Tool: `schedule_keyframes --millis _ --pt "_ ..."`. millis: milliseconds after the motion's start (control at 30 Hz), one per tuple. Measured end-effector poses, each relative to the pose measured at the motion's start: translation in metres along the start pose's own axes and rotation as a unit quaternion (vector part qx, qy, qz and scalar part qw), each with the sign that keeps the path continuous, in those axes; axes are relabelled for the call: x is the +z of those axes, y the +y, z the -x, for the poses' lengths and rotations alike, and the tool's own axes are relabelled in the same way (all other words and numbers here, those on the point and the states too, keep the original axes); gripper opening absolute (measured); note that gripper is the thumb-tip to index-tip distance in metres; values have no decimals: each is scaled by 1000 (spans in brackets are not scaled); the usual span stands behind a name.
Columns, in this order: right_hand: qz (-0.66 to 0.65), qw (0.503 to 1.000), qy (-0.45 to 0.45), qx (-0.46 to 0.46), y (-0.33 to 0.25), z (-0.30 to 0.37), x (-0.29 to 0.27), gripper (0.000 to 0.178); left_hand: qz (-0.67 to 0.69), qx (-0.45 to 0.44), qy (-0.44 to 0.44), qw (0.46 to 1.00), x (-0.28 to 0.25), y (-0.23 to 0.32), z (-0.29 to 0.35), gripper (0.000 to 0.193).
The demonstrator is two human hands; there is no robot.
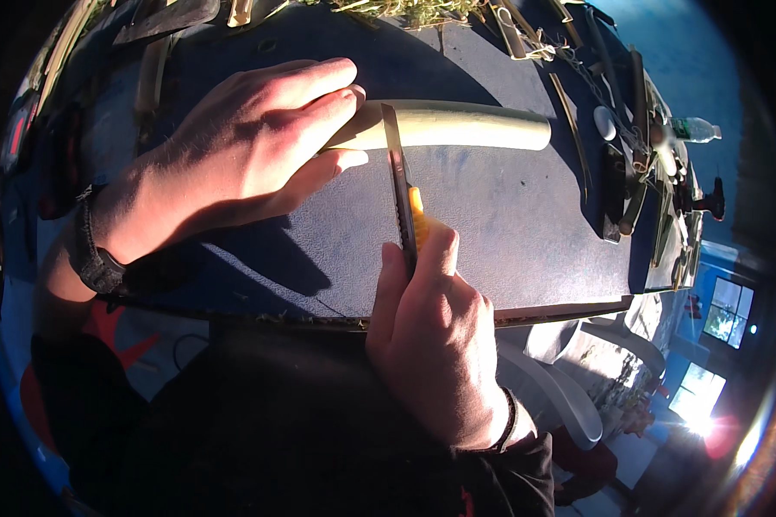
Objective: Using a utility knife and a large cleaver to shave and shape a section of bamboo.
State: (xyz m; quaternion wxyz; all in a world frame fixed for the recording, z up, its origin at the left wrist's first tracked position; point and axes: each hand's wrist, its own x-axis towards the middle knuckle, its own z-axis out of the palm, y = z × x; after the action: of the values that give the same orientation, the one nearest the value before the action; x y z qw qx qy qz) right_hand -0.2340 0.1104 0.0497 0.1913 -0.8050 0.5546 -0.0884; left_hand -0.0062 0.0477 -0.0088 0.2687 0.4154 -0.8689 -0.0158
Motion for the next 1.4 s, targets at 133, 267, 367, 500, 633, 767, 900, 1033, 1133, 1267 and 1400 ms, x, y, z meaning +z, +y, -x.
schedule_keyframes --millis 133,267,367,500,633,767,900,1033,1133,1267,1400 --pt "4 1000 13 7 0 2 9 21 -19 9 6 1000 1 1 2 39" --pt "10 999 30 11 -4 -3 16 23 -11 37 64 997 5 0 3 36" --pt "-15 999 35 10 -6 -10 20 29 7 29 38 999 8 -4 5 33" --pt "-30 996 70 -37 -5 -17 24 62 -13 56 85 995 13 -10 7 30" --pt "-16 990 95 -101 -5 -21 25 75 -17 56 99 993 15 -13 9 31" --pt "-6 996 52 -67 -5 -20 15 70 -7 51 75 996 10 -11 5 30" --pt "8 997 40 -67 -7 -16 9 65 14 20 36 999 5 -7 2 29" --pt "10 997 50 -64 -8 -9 10 65 19 -11 23 999 2 -4 0 28" --pt "43 994 61 -74 -7 -5 12 68 -4 17 61 998 3 -4 -1 26" --pt "13 996 59 -66 -7 -1 13 63 29 -24 5 999 3 -7 -1 26" --pt "27 996 56 -58 -9 0 14 67 42 -24 12 999 3 -9 -3 28"
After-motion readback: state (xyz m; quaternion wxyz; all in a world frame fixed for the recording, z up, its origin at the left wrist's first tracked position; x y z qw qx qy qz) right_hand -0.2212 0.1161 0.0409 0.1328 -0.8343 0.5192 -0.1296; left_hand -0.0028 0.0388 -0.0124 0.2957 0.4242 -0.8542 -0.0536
